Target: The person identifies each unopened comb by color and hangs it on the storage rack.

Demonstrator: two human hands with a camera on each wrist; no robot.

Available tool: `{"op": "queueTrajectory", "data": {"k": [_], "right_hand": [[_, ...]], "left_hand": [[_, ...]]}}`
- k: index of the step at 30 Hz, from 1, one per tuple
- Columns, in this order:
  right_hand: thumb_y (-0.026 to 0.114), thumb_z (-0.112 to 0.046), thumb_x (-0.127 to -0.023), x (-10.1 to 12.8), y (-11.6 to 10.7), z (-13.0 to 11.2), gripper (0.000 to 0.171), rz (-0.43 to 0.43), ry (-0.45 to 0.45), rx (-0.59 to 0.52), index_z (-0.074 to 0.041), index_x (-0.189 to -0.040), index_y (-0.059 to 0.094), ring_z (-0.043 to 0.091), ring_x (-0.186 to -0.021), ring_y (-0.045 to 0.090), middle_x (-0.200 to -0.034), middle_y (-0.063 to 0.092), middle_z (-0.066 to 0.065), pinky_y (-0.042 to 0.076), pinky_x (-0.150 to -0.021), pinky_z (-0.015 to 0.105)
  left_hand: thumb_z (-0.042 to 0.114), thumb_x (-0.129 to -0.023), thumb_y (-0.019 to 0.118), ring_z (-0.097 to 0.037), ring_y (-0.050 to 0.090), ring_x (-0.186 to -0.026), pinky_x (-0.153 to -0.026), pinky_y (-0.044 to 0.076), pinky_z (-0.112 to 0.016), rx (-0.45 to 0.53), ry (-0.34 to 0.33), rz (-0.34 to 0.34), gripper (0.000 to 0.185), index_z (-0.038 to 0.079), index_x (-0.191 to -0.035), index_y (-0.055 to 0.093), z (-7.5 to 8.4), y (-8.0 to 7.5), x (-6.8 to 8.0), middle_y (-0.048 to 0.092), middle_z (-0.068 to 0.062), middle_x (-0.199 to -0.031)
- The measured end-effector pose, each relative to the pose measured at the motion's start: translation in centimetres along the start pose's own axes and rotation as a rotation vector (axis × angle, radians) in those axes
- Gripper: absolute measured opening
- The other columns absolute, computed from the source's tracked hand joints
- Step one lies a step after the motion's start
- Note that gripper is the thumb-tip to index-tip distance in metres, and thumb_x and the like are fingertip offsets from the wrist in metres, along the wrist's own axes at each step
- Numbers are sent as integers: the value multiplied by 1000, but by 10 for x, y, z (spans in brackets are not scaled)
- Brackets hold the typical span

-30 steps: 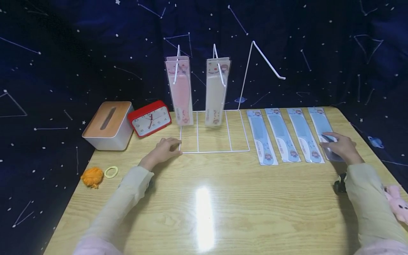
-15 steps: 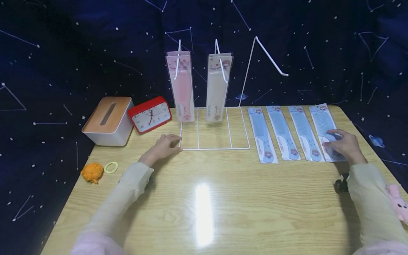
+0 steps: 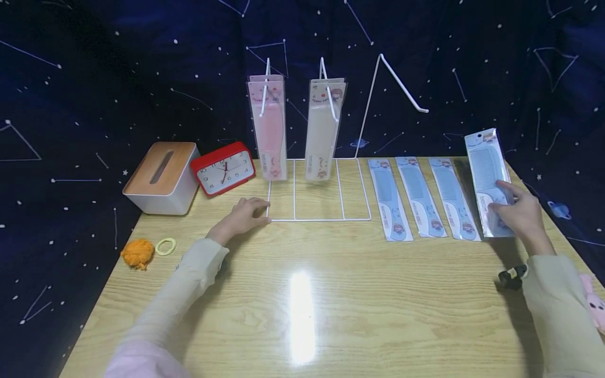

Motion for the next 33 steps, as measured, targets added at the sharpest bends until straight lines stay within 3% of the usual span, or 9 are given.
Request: {"op": "queueTrajectory", "data": {"k": [3,5,7,11,14,20,22,26,33], "right_hand": [[58,-13,-90,11,-1,-14,61,66,-48,-28,-6,-145,34,26,-94,47,-133,43,36,37,-64,19],[59,-12,-89,21,1,-26,61,94,-78,-66,-8,-145,36,11,-86,47,-126,48,33,35,-59,11],[61,-10,-88,34,2,-37,60,124,-111,-110,-13,-145,40,-1,-79,42,-117,53,21,37,-57,7],[63,-3,-86,62,4,-61,61,176,-204,-257,-19,-142,47,-7,-79,45,-105,54,-12,40,-59,5],[62,8,-81,84,6,-81,62,212,-296,-434,-15,-138,52,-8,-81,53,-102,54,-23,44,-62,5],[51,30,-73,122,13,-118,61,204,-503,-902,5,-129,54,5,-87,64,-108,66,0,50,-70,10],[49,32,-72,132,17,-126,62,158,-591,-985,9,-129,52,9,-95,63,-114,64,5,50,-76,11],[48,33,-70,149,25,-137,62,90,-726,-1027,13,-129,49,12,-100,60,-120,61,9,49,-80,13],[48,34,-70,159,39,-140,64,47,-689,-927,13,-131,47,8,-99,60,-122,59,5,49,-77,11]], "left_hand": [[30,-89,65,-37,39,-119,-104,29,-53,4,1,6,55,3,-135,51,-1,1,0,45,-20,-141],[29,-89,65,-37,39,-119,-105,28,-52,11,1,8,55,3,-135,51,0,1,0,45,-19,-141],[29,-89,65,-37,39,-120,-105,28,-52,10,2,4,55,3,-135,51,0,1,0,45,-19,-142],[29,-90,65,-38,39,-120,-105,28,-54,-4,15,-1,55,2,-136,50,2,0,1,45,-21,-142],[29,-90,64,-39,40,-119,-104,28,-55,-10,23,-1,54,1,-135,50,3,0,2,45,-21,-141],[28,-90,64,-39,40,-119,-103,28,-55,-15,23,13,54,1,-135,51,2,-1,2,45,-21,-141],[28,-90,65,-39,40,-119,-103,28,-55,-13,23,14,54,1,-135,51,2,-1,2,45,-21,-141],[28,-90,65,-39,40,-119,-103,28,-55,-9,20,16,54,1,-135,51,1,0,2,45,-21,-141],[28,-90,65,-39,40,-121,-104,28,-54,-14,23,10,54,1,-135,51,0,1,1,45,-20,-141]]}}
Point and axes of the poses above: each hand's wrist, its own x-axis away from the middle knuckle, its own y-axis out of the palm, z = x × y, the point moved 2 cm from there along -x, towards the middle knuckle
